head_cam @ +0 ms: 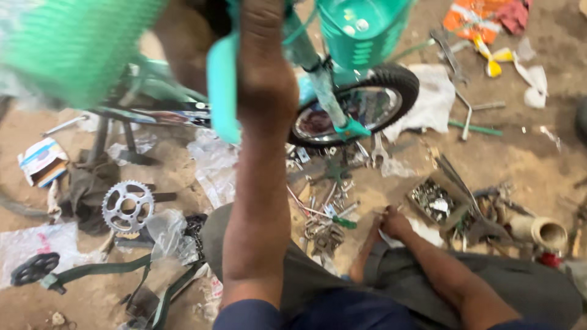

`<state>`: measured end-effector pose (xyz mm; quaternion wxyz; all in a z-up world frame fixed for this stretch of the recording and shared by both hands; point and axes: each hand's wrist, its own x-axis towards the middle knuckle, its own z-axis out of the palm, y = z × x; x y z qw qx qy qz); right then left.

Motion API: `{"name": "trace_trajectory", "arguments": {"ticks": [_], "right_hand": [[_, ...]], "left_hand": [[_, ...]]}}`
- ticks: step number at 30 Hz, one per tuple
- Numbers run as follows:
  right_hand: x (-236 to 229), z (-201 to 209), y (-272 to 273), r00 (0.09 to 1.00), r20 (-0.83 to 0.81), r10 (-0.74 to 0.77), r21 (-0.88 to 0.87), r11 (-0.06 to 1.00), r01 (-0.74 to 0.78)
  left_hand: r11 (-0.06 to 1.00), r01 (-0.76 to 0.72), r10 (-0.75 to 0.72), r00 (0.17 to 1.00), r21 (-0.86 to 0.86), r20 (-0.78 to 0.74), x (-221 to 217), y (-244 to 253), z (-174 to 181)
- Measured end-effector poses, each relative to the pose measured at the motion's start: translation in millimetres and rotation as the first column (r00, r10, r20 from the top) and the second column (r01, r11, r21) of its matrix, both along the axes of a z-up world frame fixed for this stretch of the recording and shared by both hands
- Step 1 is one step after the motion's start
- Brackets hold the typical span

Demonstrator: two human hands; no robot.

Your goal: The person assembles a small green bicycle by attaching the handlebar assembly to the frame. They use a screwdriver to tighten bolts and install handlebar grips and brake levers. The person also selects and installs small metal parts such as nuts and washers from a nearby container.

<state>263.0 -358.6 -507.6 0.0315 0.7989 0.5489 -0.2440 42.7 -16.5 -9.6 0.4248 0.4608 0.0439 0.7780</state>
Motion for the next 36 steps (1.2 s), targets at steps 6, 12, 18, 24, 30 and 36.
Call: {"name": "trace_trajectory", "arguments": {"ticks": [6, 12, 18, 24, 30, 36], "right_hand": [[-12.3, 35.4, 19.3, 0.981, 0.018, -0.192, -0.25, 0.949, 0.19], [-15.7, 36.0, 17.4, 0.942, 0.286, 0.175, -0.172, 0.976, -0.13], [-29.5, 67.7, 67.7, 0.915, -0.403, 0.027, -0.044, 0.998, -0.048], [-40.8, 208.7, 113.0, 0.764, -0.644, 0.037, 0.195, 0.974, 0.117], [-46.2, 360.4, 137.7, 0.561, -0.819, 0.124, 0.162, 0.987, 0.018], [-4.5, 492.9, 231.0, 0.382, -0.594, 0.708, 0.448, 0.686, -0.574]], "left_hand": [[0.995, -0.086, 0.083, 0.995, -0.058, -0.058, -9.0, -13.0, 13.6], [0.996, -0.069, 0.068, 0.997, -0.06, -0.028, -11.2, -14.8, 12.8], [0.995, 0.097, -0.097, 0.995, 0.033, 0.012, -18.7, -15.7, 12.9], [0.987, 0.141, -0.144, 0.989, 0.076, 0.033, -21.2, -20.5, 29.9], [0.998, 0.063, -0.063, 0.998, -0.026, -0.017, -17.0, -21.9, 33.1], [0.987, -0.118, 0.097, 0.979, -0.112, -0.181, 7.3, 7.5, -5.3]]}}
